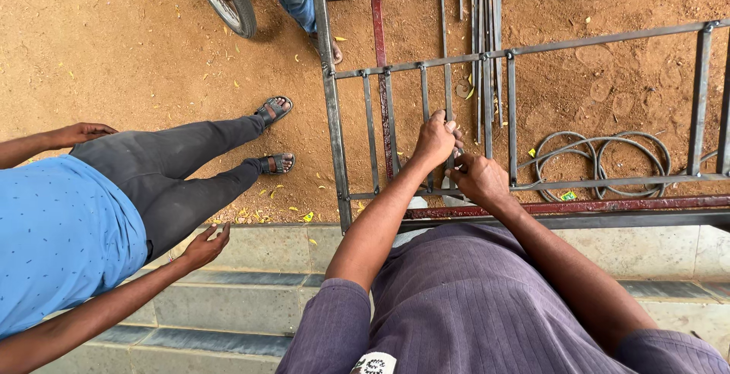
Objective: The person welds vertical metal bars onto a horizontal metal frame using a welding torch. They repeatedly measure the spacing between bars with a tape measure, adjust the bars, and weld them in place. The person also uses a hammer to tap the bars into alignment.
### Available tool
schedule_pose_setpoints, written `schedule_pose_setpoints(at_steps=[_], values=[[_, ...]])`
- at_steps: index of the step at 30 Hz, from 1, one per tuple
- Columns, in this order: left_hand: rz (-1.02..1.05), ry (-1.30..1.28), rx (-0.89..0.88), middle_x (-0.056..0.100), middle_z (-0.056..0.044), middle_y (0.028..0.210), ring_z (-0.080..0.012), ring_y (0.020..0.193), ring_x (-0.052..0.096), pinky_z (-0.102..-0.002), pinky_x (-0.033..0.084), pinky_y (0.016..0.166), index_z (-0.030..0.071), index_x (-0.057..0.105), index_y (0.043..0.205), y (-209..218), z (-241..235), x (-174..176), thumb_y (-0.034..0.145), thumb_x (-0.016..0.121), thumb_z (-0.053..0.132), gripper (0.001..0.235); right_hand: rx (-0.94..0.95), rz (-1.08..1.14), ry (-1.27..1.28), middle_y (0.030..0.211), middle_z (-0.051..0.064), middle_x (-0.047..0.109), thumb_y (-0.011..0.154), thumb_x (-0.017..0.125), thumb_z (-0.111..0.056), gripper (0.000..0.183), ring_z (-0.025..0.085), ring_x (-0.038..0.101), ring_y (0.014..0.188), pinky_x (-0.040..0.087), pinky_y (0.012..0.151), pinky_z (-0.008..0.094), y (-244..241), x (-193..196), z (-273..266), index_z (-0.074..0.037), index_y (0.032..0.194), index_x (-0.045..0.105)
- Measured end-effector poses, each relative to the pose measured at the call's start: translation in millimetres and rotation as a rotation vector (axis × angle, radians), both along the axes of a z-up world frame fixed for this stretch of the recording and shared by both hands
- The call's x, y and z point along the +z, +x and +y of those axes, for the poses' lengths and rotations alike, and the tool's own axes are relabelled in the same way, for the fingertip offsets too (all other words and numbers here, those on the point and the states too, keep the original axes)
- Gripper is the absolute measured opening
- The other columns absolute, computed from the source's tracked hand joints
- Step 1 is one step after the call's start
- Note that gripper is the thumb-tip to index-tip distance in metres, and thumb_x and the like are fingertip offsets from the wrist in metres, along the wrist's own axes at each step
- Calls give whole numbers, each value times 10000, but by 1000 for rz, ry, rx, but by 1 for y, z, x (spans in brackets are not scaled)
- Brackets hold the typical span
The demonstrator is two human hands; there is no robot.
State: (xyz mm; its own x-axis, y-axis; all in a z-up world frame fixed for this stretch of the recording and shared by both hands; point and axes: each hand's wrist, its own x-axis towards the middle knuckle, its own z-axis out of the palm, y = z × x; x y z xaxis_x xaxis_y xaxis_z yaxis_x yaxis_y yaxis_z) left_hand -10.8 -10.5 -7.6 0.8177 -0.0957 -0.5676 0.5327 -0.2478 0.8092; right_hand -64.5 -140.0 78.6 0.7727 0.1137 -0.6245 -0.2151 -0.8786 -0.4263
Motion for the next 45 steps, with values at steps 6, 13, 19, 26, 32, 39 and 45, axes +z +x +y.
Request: schedule_pose_setpoints(at_steps=[6,13,19,26,32,39,45], values=[[15,-31,7,701,-144,926,-192,684,736,-312,603,543,-20,541,1203,0,1,3,961,471,-63,255,12,21,-24,832,119,777,876,759,-437,383,281,757,768,581,715,450,2,0,0,-103,1063,769],[44,-21,15,703,-145,918,-193,663,734,-316,605,528,-28,537,1213,1,0,2,956,483,-74,267,8,9,-6,797,117,772,855,766,-448,381,270,748,747,575,699,446,1,-1,0,-125,1055,782],[-5,-10,0,698,-145,923,-183,659,731,-297,614,512,-20,532,1222,-1,-2,-7,919,499,-107,317,17,18,-24,774,109,770,864,766,-465,396,245,745,697,577,661,419,-1,-7,-2,-110,1041,781],[-78,15,13,698,-165,924,-186,690,724,-305,619,513,-48,567,1157,-2,-4,-20,967,518,-85,200,-50,8,28,735,57,762,996,626,-407,313,103,617,419,426,334,272,37,-13,-19,-198,1203,732],[27,-78,34,664,-186,950,-211,654,715,-330,610,489,-99,525,1148,-1,-1,-15,936,465,-111,221,167,-402,141,1036,23,774,1005,664,-281,278,80,582,541,429,398,276,177,-26,-23,-217,1267,733],[-60,6,31,682,-188,938,-219,645,712,-314,617,520,-114,486,1285,-3,-7,-13,926,480,-97,360,510,-80,-96,1047,-24,765,959,701,-378,314,134,664,703,561,576,299,259,-23,19,-317,1265,736],[2,29,42,668,-211,1008,-223,733,717,-298,642,546,-111,526,1253,-6,-10,-18,901,554,-102,353,622,-27,-38,1055,-17,796,991,674,-355,292,131,724,782,602,670,324,273,-43,18,-288,1264,753]])
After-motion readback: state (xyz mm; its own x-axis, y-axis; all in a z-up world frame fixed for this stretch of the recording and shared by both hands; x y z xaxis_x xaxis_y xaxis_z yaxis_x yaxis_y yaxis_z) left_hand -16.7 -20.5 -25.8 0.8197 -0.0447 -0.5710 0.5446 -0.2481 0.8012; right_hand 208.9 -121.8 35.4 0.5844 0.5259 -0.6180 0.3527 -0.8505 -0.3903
